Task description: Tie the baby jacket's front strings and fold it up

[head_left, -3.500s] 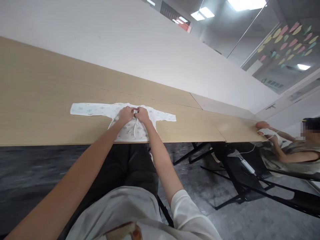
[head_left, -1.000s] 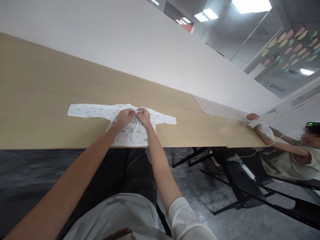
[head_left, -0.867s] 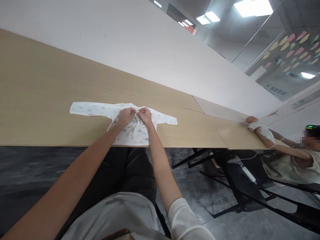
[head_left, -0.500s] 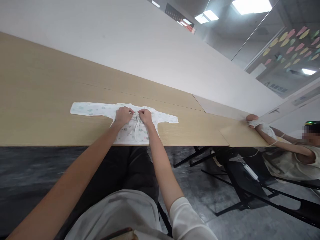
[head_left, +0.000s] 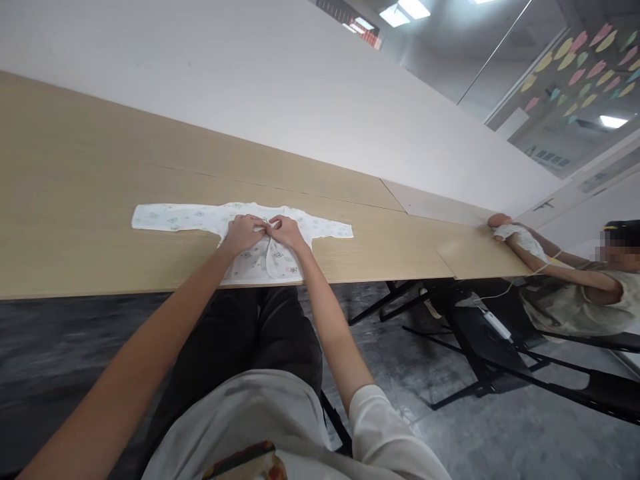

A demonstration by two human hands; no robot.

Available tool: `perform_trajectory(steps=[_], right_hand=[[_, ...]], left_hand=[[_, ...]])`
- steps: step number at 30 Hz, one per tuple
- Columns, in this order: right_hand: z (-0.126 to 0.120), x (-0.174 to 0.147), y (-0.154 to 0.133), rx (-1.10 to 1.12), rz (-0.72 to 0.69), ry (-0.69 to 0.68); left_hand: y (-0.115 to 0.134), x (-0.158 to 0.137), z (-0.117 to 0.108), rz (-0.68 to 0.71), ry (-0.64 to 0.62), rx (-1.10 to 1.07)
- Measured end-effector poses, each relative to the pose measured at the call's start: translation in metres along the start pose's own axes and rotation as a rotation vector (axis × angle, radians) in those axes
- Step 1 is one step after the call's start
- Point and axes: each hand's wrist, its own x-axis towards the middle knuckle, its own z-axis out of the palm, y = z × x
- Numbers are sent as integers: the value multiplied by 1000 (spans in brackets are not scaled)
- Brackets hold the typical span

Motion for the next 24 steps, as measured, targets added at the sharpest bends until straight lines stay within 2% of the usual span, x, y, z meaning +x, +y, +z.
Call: perform_trajectory(steps=[4, 16, 24], right_hand=[[-1, -4, 4, 58, 34, 43], [-7, -11, 11, 248, 110, 17], [-3, -8, 13, 271, 8, 20]], left_hand=[[8, -5, 0, 33, 24, 101], [3, -2, 0, 85, 21, 23], [0, -2, -1, 76, -12, -88]])
